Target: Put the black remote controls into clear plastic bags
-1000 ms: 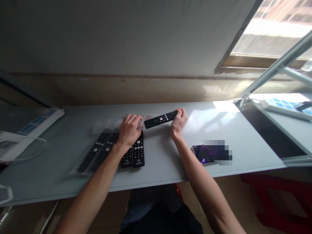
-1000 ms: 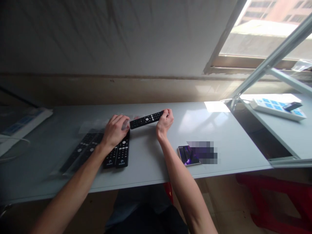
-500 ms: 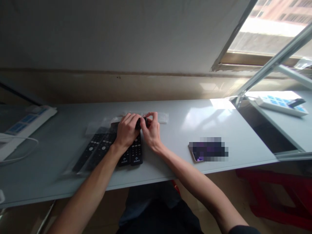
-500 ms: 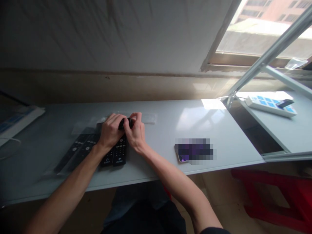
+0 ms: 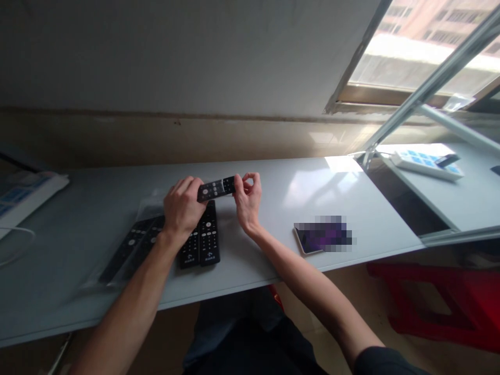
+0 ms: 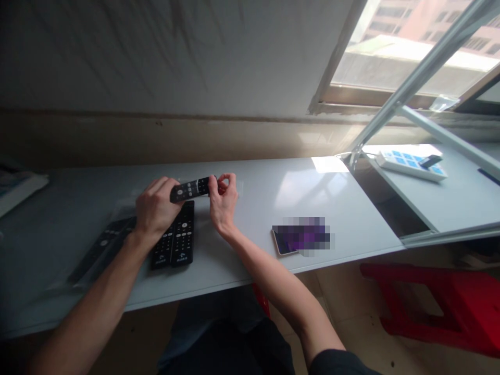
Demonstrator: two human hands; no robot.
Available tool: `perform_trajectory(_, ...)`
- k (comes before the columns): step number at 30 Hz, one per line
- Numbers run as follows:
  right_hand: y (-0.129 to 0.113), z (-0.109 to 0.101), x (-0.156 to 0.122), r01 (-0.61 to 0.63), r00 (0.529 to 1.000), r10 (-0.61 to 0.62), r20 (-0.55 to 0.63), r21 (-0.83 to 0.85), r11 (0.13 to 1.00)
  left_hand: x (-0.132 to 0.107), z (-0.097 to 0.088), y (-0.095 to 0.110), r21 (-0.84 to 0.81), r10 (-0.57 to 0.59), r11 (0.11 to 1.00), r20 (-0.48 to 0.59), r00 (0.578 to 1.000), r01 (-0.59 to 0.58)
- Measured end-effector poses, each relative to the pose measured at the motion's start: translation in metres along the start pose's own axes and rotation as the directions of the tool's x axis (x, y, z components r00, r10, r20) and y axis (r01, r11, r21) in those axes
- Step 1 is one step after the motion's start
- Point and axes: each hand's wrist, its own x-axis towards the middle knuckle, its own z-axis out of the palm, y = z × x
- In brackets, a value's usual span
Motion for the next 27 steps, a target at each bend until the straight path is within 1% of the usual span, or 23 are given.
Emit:
perform_trajectory(3, -0.004, 0.007, -0.011, 0.043, 0.999, -0.044, 0.012, 0.058, 0.997, 0.000, -0.002, 0.001, 0.015, 0.002, 1.000, -0.033, 0.999, -0.001)
perform_trajectory(5, -0.003, 0.009, -0.017, 0.061, 0.996, -0.062, 0.057, 0.022, 0.998, 0.001, -0.003, 0.001, 0.011, -0.003, 1.000, -0.042, 0.999, 0.003)
perform_trajectory(8, 0.002, 0.012, -0.024, 0.089, 0.985, -0.087, 0.152, -0.006, 0.996, 0.000, -0.003, 0.000, 0.008, 0.006, 1.000, -0.042, 0.999, -0.005)
perform_trajectory(11, 0.005, 0.014, -0.029, 0.087, 0.957, -0.084, 0.277, 0.002, 0.996, -0.001, -0.003, 0.000, 0.022, 0.023, 1.000, -0.037, 0.999, -0.022)
perform_trajectory(13, 0.004, 0.015, -0.029, 0.080, 0.947, -0.077, 0.313, 0.003, 0.997, -0.001, -0.002, 0.001, 0.036, 0.037, 0.999, -0.029, 0.999, -0.036)
perform_trajectory(16, -0.001, 0.013, -0.024, 0.082, 0.958, -0.083, 0.275, 0.016, 0.997, 0.000, -0.001, 0.001, 0.050, 0.044, 0.998, -0.036, 0.998, -0.042)
perform_trajectory(19, -0.008, 0.009, -0.014, 0.053, 0.982, -0.067, 0.176, 0.080, 0.995, 0.003, -0.003, -0.003, 0.048, 0.012, 0.999, -0.062, 0.998, -0.009)
perform_trajectory(21, -0.010, 0.005, -0.007, 0.030, 0.993, -0.045, 0.109, 0.135, 0.990, 0.005, -0.011, -0.010, 0.055, -0.053, 0.997, -0.072, 0.996, 0.057)
perform_trajectory(23, -0.009, 0.001, -0.001, 0.019, 0.998, -0.028, 0.058, 0.156, 0.988, 0.007, -0.026, -0.023, 0.090, -0.177, 0.979, -0.065, 0.982, 0.183)
perform_trajectory(24, -0.007, 0.000, 0.001, 0.016, 0.999, -0.023, 0.046, 0.142, 0.990, 0.007, -0.035, -0.031, 0.130, -0.268, 0.953, -0.049, 0.962, 0.272)
perform_trajectory(25, -0.005, -0.001, 0.001, 0.014, 0.999, -0.019, 0.051, 0.106, 0.994, 0.006, -0.045, -0.040, 0.184, -0.347, 0.922, 0.002, 0.938, 0.341)
perform_trajectory(26, -0.002, -0.001, 0.001, 0.015, 0.997, -0.018, 0.075, 0.051, 0.999, 0.004, -0.054, -0.049, 0.250, -0.437, 0.873, 0.023, 0.899, 0.418)
perform_trajectory(27, 0.001, -0.001, 0.000, 0.026, 0.993, -0.023, 0.113, -0.024, 0.999, 0.000, -0.062, -0.059, 0.309, -0.503, 0.833, 0.078, 0.861, 0.459)
